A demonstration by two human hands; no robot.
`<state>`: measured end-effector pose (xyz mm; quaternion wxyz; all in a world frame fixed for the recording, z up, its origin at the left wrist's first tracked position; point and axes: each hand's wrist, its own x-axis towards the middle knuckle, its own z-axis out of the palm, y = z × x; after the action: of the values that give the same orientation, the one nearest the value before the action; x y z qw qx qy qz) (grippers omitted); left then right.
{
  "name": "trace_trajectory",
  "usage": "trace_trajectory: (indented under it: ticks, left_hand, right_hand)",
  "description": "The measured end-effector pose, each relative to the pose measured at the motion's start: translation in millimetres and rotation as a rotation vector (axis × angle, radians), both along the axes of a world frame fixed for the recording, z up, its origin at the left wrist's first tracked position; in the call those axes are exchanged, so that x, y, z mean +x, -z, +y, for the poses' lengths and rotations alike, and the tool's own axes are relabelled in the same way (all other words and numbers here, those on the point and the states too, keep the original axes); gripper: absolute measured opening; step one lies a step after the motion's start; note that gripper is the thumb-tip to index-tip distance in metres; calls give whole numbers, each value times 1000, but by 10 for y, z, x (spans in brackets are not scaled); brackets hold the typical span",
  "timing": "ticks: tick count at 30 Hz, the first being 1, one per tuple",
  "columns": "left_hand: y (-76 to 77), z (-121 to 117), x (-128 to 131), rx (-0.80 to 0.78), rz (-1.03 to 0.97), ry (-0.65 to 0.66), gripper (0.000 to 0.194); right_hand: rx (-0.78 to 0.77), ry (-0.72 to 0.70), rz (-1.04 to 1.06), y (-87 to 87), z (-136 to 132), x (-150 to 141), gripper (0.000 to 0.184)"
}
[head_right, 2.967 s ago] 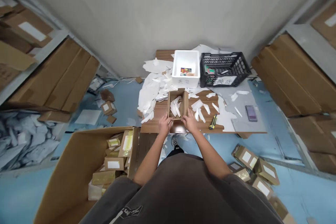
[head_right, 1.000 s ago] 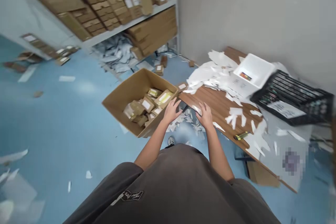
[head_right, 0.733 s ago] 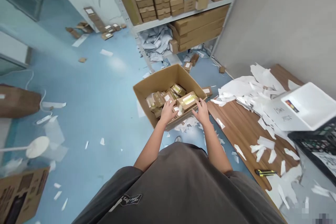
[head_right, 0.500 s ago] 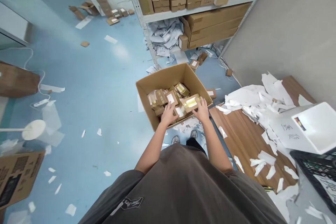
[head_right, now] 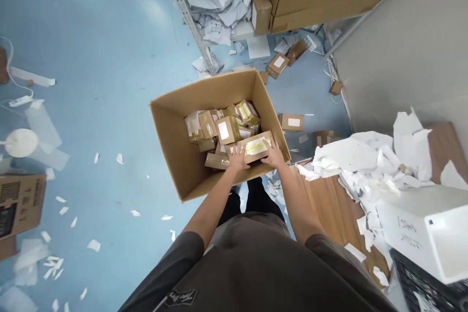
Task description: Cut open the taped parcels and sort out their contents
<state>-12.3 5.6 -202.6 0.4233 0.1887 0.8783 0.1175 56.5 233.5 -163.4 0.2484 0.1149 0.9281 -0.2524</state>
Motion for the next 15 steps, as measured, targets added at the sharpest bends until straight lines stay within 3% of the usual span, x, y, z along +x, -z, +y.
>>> trace_trajectory:
  ticks: [4,7,11,15]
  left_hand:
    - [548,310,-111,-86,-52,45,152]
    - [832,424,-152,-95,-7,23,156]
    - [1014,389,-254,-95,32,60,163]
    - [1047,251,-390,-130,22,157,168]
  right_hand:
    - [-52,-74,-155,519,137,-318,122]
    - [-87,-137,-196,861,132,-472,134]
    - [-104,-216,-240,1252,179,-607,149]
    - [-76,-296,-283,1576,321,-696,170]
